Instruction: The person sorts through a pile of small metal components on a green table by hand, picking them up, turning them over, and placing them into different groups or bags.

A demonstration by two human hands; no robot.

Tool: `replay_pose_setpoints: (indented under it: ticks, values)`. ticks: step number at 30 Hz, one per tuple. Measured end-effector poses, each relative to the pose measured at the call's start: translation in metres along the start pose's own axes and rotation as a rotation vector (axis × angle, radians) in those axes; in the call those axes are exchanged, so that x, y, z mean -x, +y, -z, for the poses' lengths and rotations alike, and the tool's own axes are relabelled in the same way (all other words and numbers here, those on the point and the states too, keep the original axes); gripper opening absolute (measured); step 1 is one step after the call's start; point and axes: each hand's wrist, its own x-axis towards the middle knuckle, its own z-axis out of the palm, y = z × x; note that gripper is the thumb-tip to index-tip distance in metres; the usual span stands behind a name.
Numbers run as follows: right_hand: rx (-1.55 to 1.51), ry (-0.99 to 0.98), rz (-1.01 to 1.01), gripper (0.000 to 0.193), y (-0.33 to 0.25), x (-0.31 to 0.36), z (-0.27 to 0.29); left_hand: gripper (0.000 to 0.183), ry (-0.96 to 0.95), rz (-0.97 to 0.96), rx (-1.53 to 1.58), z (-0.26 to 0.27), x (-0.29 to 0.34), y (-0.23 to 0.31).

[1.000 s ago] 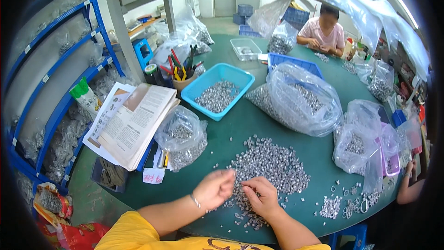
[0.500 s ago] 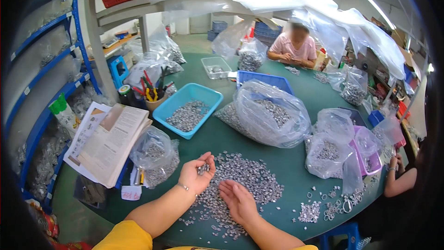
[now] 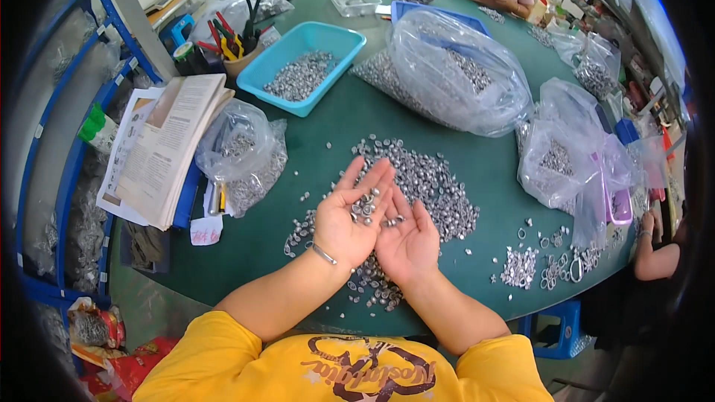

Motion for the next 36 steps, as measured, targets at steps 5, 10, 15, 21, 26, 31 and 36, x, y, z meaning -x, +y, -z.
replay_pose_setpoints:
  ticks: [5,10,15,21,26,31,36]
  values:
    - [-0.049,-0.026,-0.009,0.046,-0.002,0.000,0.000,0.057,-0.121,-0.106,-0.070,-0.009,0.002,-0.007]
    - [-0.007,0.025,-0.040,0.046,-0.005,0.000,0.007,0.056,-0.247,-0.183,-0.198,-0.006,0.002,-0.016]
    - [0.066,0.060,-0.078,0.045,-0.003,0.005,-0.004,0.047,-0.205,-0.333,-0.575,-0.016,0.008,-0.020]
    - [0.224,0.157,-0.093,0.035,-0.002,-0.001,0.000,0.036,-0.205,-0.465,-0.551,-0.018,0.027,-0.011]
    - [0.389,0.164,-0.092,0.023,-0.047,-0.019,-0.028,0.028,-0.117,-0.576,-0.544,0.015,0.048,0.050]
    - [0.693,-0.026,0.750,0.026,-0.128,-0.092,-0.125,0.023,0.054,-0.591,-0.482,0.031,0.076,0.073]
    - [1.399,0.256,0.730,0.034,-0.193,-0.155,-0.120,0.017,0.049,-0.579,-0.604,0.041,0.086,0.077]
